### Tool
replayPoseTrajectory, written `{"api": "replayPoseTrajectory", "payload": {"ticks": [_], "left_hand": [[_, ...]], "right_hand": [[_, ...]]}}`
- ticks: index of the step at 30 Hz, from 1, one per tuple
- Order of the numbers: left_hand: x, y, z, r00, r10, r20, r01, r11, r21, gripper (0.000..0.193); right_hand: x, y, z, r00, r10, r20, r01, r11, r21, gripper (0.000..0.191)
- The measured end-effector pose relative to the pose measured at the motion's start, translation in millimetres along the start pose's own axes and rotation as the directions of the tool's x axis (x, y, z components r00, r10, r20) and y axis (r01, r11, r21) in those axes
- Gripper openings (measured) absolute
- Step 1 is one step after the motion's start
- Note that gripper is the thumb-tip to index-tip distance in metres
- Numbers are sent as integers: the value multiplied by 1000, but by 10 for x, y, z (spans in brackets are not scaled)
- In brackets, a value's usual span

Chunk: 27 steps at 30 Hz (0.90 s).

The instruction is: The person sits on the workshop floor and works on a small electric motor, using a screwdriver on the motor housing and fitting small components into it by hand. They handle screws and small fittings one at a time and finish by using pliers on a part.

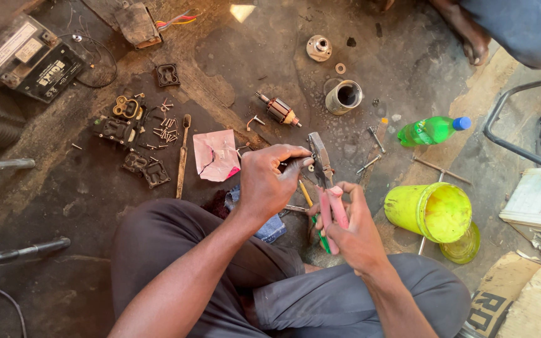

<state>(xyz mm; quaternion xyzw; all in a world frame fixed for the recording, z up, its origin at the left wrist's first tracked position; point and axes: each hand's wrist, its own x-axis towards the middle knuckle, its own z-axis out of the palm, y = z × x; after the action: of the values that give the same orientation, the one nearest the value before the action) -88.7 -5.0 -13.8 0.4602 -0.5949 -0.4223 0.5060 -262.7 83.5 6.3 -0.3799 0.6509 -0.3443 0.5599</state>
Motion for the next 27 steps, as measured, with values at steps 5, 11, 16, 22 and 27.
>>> {"api": "replayPoseTrajectory", "payload": {"ticks": [5, 11, 16, 22, 27], "left_hand": [[-27, -7, 28, 1000, 16, -2, -15, 999, 31, 13], [-59, -25, 58, 1000, 11, 2, -11, 1000, 1, 14], [-63, -29, 59, 1000, -24, -3, 24, 1000, 13, 13], [-129, 84, 215, 958, -284, -50, 250, 905, -343, 39], [-384, 235, 361, 789, -538, 298, 602, 773, -199, 50]], "right_hand": [[65, 65, -50, 993, 92, 69, -91, 996, -23, 44], [93, 157, -26, 989, 145, 11, -144, 988, -59, 26], [93, 148, 71, 988, 134, -80, -142, 985, -99, 8], [122, 169, 86, 989, 117, -90, -124, 990, -69, 10], [136, 216, -11, 998, -61, -27, 59, 996, -66, 12]]}}
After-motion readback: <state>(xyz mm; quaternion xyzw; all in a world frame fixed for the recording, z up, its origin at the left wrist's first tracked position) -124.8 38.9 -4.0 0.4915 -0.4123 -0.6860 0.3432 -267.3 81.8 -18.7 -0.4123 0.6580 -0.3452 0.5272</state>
